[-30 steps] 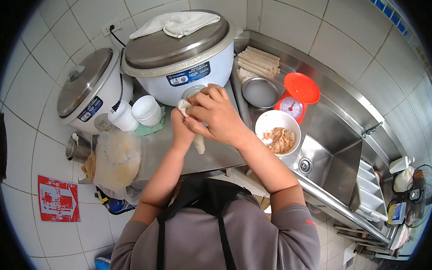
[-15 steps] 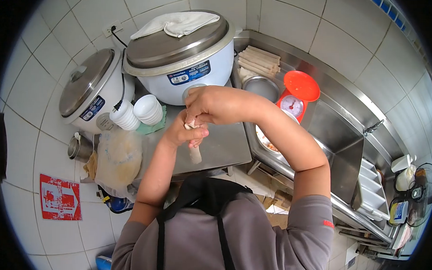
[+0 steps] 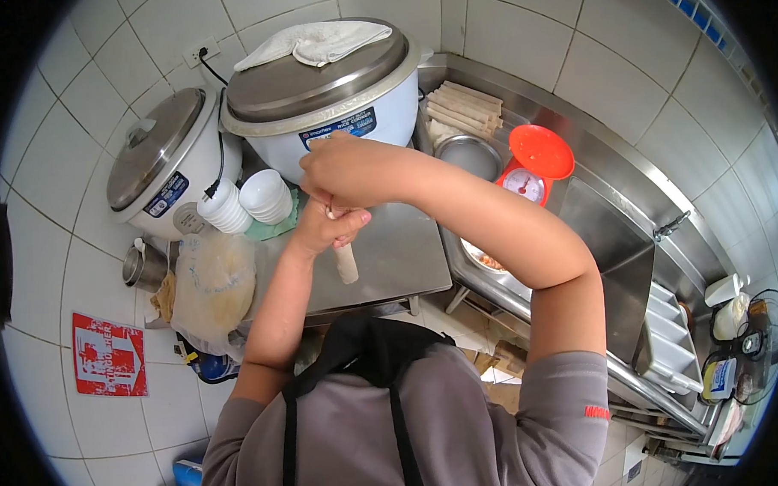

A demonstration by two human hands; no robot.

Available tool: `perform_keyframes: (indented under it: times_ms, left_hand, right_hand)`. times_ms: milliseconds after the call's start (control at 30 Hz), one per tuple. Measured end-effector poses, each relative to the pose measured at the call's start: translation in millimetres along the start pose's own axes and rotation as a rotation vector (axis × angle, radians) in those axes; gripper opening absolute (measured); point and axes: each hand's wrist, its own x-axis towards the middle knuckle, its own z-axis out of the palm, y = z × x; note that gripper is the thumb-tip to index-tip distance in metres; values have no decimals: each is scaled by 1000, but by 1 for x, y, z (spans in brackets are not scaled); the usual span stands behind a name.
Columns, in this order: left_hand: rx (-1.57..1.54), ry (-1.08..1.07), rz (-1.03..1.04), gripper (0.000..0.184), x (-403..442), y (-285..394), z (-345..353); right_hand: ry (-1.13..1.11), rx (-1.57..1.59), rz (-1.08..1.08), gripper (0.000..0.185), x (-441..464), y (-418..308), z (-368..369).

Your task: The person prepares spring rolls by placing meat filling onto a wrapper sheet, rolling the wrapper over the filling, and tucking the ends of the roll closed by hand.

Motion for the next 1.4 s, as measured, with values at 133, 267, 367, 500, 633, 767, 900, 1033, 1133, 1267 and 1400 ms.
perform_keyframes:
  times_ms: [133,267,367,500,633,767,900,1033,1133,1267,1400]
  left_hand:
    - [81,76,15,11,-1,-3,-3]
    - [71,153,-8,10,-4,-17,-9]
    - [55,193,-60,11,-4,-20,-8]
    - [119,207,-44,12,-4,-25,-13]
    - [23,232,119,17,3,-6,-13]
    - [-188,228,293,26,1,-4,-37]
    - [-414,186,451,39,-1,-2,-56]
    - [-779,180,433,59,-13,-6,-80]
    - [-917,112,164,92,-36,-23,-58]
    - [-797,-367,-256,113,-50,-86,-54]
    - [-434,-427,-283,81,-26,-86,-32]
  right_hand:
    - [38,-258,84,20,12,-8,12]
    - [57,-271,102,30,19,-3,31]
    - [-43,-191,190,37,22,-1,30]
    - [70,104,162,36,15,13,37]
    - [638,836,208,38,-11,35,48]
    - [513,1405,196,43,-22,41,120]
    - [162,1047,243,49,-24,28,161]
    - [-8,649,388,44,-47,40,103]
    - [56,169,378,34,-59,52,50]
    - [-245,-204,422,19,-46,30,17]
    - [-384,-364,224,14,-24,-3,31]
